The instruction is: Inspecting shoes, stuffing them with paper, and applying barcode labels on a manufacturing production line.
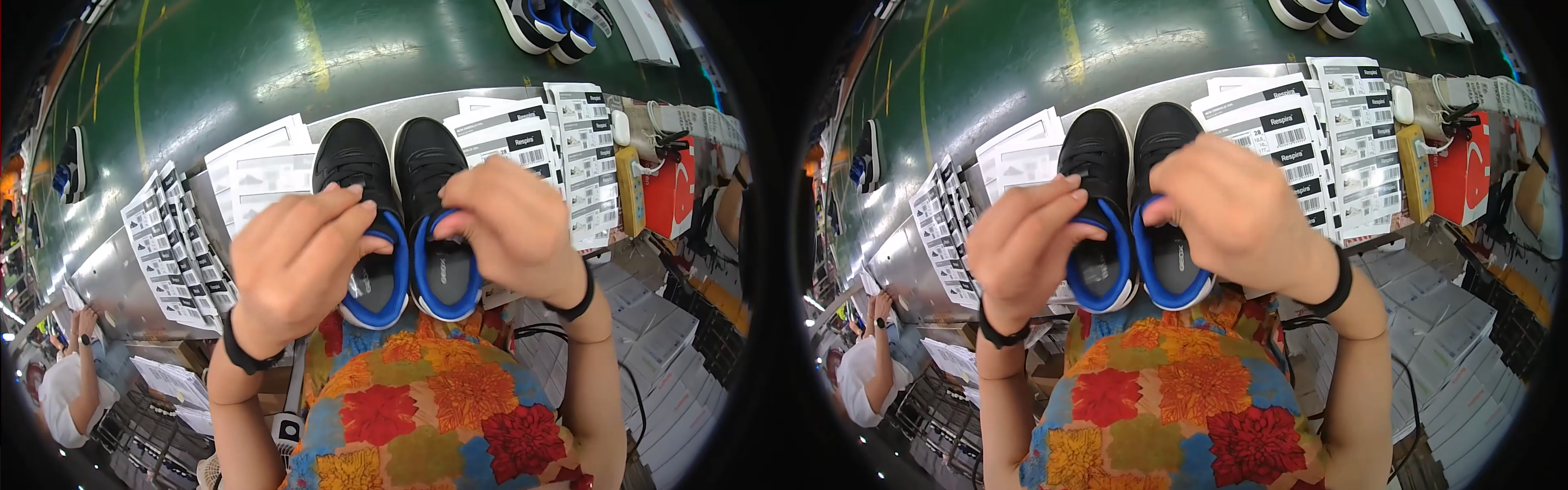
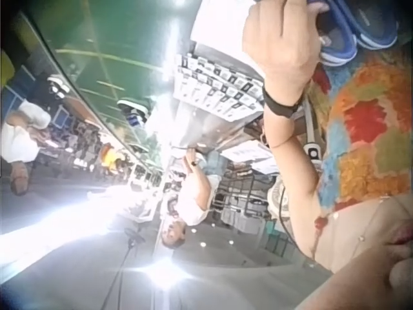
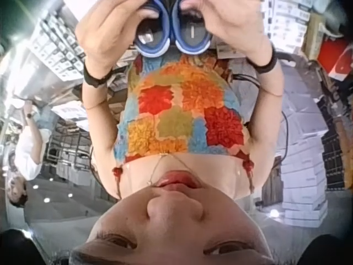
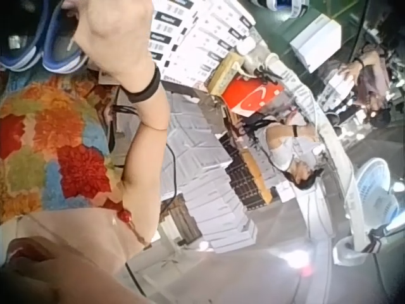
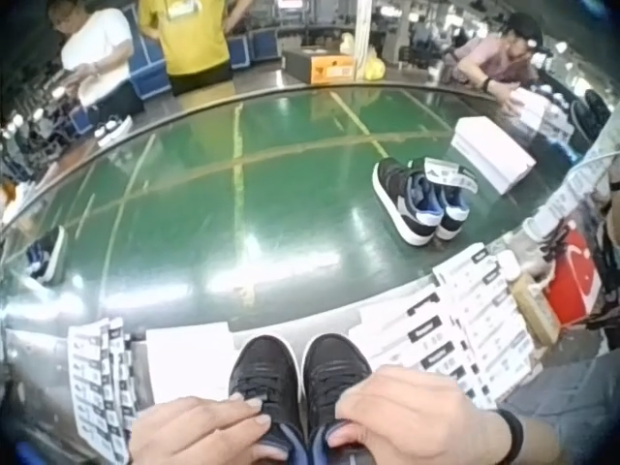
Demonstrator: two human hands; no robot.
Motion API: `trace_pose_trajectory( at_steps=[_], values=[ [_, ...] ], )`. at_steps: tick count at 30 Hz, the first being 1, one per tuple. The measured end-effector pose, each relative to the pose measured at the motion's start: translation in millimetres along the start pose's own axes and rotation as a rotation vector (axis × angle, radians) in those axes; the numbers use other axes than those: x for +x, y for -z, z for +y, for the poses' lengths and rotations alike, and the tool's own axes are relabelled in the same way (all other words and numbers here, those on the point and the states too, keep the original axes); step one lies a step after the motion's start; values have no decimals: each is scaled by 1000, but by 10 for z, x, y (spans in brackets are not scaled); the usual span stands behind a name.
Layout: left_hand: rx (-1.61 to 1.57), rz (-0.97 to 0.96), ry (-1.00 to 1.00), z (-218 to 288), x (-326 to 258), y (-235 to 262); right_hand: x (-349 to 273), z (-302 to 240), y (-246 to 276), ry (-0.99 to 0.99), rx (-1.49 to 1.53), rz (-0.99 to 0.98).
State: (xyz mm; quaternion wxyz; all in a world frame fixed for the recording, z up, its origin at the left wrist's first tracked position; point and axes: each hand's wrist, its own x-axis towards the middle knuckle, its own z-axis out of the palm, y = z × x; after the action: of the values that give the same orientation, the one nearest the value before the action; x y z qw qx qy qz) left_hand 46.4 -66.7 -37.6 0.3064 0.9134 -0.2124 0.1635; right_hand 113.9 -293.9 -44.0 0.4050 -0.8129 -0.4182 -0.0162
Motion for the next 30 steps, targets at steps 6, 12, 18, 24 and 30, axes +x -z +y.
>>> trace_pose_trajectory(
  at_steps=[6,12,18,24,30],
  values=[
    [-187,-86,232,-84,406,171,459,145,118,-417,341,-94],
    [-255,-188,179,-110,510,75,332,378,-268,-772,662,-247],
    [-185,-144,-16,-118,86,63,-14,144,141,-177,252,-179],
    [-105,-179,-133,84,-280,-87,-706,43,-134,94,-178,-56],
    [-104,-91,79,48,135,88,48,-41,82,-55,-26,29]
  ],
)
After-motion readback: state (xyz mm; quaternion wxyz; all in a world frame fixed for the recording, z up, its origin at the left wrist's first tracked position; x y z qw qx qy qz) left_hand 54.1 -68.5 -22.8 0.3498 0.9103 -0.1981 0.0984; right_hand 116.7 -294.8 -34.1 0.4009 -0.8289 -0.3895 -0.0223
